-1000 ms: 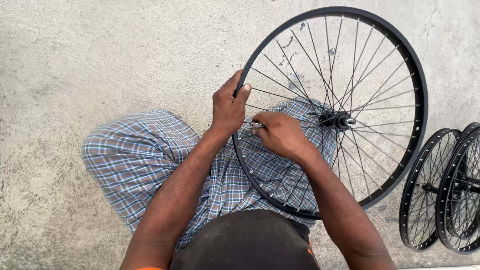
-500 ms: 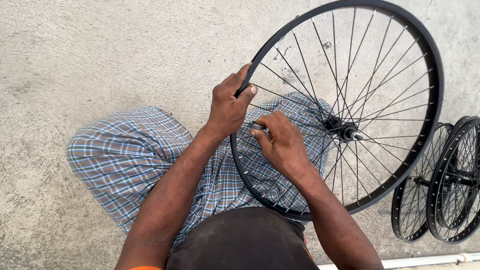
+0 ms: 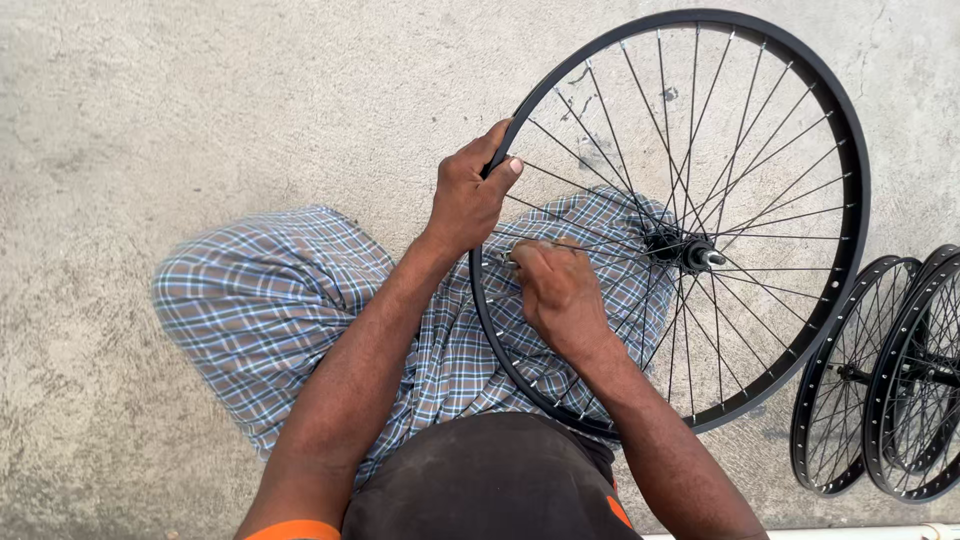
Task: The person sits on the floor and uses a spoke wrench to tighten the nipples on a bicycle wheel. They rotate the wheel periodically to access different spokes and continue adjusting the tension.
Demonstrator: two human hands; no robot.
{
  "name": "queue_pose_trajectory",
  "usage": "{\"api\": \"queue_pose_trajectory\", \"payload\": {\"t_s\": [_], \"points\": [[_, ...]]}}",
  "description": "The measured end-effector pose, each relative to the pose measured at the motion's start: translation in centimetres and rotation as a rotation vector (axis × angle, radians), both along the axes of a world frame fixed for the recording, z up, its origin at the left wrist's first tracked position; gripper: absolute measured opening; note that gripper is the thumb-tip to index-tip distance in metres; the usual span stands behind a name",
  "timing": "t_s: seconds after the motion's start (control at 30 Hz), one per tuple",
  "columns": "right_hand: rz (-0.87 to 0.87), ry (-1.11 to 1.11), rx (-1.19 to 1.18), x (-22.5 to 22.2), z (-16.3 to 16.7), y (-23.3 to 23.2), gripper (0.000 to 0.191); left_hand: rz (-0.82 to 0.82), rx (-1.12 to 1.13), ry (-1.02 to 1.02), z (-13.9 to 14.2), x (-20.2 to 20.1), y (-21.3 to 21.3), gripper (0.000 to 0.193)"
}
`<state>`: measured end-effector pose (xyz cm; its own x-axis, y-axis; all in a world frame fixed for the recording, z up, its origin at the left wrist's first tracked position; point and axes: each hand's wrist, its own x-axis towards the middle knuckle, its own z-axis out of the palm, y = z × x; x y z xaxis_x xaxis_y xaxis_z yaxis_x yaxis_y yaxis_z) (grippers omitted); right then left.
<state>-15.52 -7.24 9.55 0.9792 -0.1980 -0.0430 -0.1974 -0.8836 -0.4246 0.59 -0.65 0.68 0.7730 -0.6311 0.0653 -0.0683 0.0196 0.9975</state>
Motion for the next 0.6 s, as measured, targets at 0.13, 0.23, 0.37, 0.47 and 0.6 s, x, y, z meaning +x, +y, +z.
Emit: {"api": "queue_pose_trajectory", "payload": {"t_s": [0.13,0.23,0.37,0.47,0.6], "points": [[0.023,-0.073,0.079,1.0,-0.4,-0.3,0.019,-0.003,0.013,-0.014,-0.3,0.1,0.0,0.049],[0.014,-0.001,0.162,2.2,-0.2,0.1,0.016,0.003,0.012,-0.029,-0.5,0.2,0.0,0.049],[0.09,-0.113,0.183,2.8,0.6,0.3,0.023,0.018,-0.021,-0.039,-0.6,0.3,0.0,0.048],[0.196,-0.269,0.063,1.9,1.1,0.5,0.025,0.024,-0.011,-0.037,-0.7,0.4,-0.2,0.048],[0.274,-0.308,-0.048,0.7,0.0,-0.3,0.025,0.04,0.011,-0.059,-0.6,0.3,-0.2,0.046]]}}
